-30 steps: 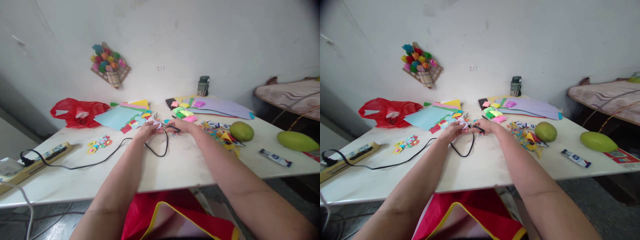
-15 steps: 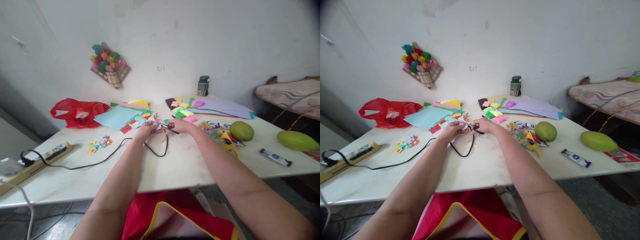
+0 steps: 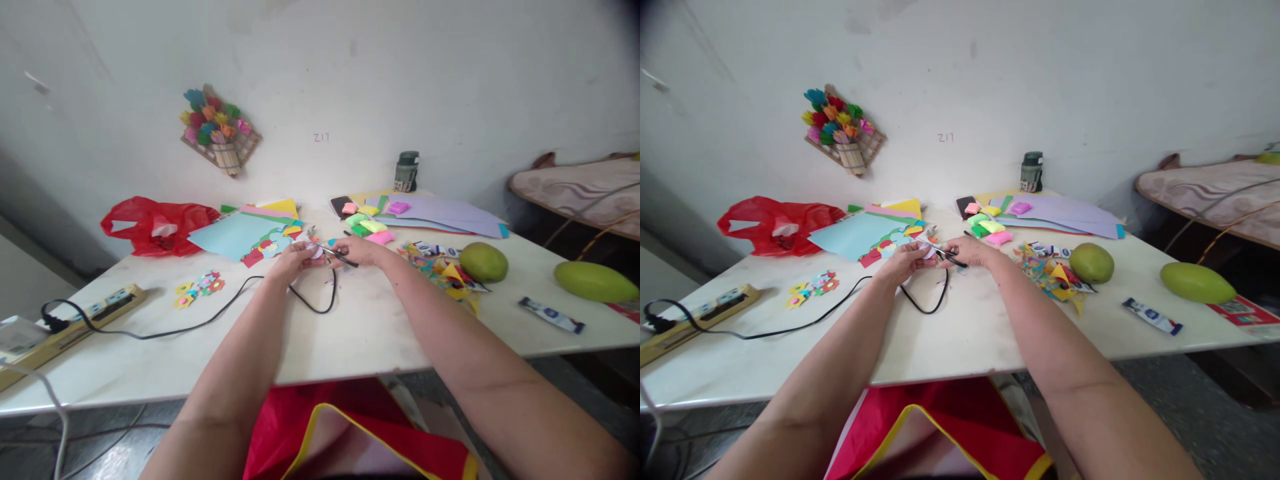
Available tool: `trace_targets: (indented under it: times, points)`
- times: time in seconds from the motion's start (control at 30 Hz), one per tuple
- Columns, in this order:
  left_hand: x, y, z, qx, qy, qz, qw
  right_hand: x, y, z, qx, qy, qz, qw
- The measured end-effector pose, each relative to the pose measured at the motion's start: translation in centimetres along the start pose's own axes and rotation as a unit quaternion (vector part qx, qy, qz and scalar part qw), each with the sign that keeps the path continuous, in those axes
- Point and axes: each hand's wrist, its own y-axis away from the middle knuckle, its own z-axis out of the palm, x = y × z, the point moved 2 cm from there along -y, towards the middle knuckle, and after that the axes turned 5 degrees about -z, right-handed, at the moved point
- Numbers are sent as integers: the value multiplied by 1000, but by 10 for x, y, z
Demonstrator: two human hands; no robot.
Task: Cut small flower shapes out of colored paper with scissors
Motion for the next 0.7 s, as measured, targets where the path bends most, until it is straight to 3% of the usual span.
trace_targets:
  times: [0.17,0.5,0.7]
  points:
    - [-1,-1,1,-3,14,-3,1000,-8,2,0,-28,-78,58,995]
    - [-3,-3,0,-12,18,-12,1000,-16,5,0,-29,-81,89,992]
    - [0,-3,-2,32,12,1,999,-20,7,0,-32,-65,98,993]
